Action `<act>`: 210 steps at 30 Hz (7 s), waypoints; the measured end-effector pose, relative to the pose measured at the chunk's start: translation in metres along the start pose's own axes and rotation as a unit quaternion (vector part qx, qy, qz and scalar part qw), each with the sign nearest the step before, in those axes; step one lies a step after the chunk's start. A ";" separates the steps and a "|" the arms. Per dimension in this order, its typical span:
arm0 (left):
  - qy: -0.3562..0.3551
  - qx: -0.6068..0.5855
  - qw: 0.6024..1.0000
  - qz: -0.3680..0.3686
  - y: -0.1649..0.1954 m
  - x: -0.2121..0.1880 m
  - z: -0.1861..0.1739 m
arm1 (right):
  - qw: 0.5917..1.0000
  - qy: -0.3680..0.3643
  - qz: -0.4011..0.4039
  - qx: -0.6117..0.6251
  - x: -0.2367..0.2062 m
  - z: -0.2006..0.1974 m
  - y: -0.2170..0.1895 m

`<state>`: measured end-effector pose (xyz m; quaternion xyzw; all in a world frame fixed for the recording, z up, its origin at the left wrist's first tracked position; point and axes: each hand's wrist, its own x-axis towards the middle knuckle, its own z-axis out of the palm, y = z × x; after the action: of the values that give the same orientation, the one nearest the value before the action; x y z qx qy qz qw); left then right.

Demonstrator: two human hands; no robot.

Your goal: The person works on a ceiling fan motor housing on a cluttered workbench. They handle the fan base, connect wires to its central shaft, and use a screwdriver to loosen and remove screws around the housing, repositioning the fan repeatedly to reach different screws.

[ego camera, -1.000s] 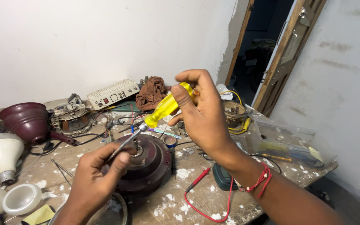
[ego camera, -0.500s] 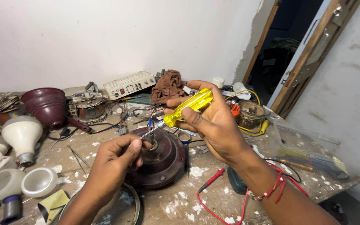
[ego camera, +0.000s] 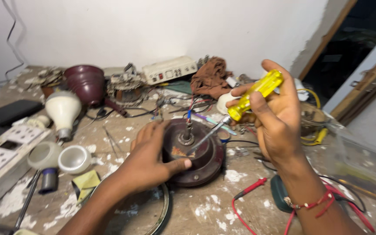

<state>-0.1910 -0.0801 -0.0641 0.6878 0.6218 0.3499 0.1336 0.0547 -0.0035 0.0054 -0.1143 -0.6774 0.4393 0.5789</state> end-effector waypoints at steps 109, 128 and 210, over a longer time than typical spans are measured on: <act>-0.056 0.095 0.994 0.020 -0.008 -0.003 0.014 | 0.512 -0.552 -0.011 -0.658 0.063 0.039 -0.110; -0.056 0.099 0.993 0.023 -0.014 0.000 0.020 | 0.439 -0.591 -0.343 -0.583 0.048 0.019 -0.128; -0.079 0.116 0.990 -0.022 0.001 -0.001 0.012 | 0.372 -0.439 0.340 -0.744 0.053 0.090 -0.116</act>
<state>-0.1830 -0.0787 -0.0724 0.7102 0.6607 0.2168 0.1098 -0.0003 -0.0786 0.1309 -0.5109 -0.7939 -0.0937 -0.3160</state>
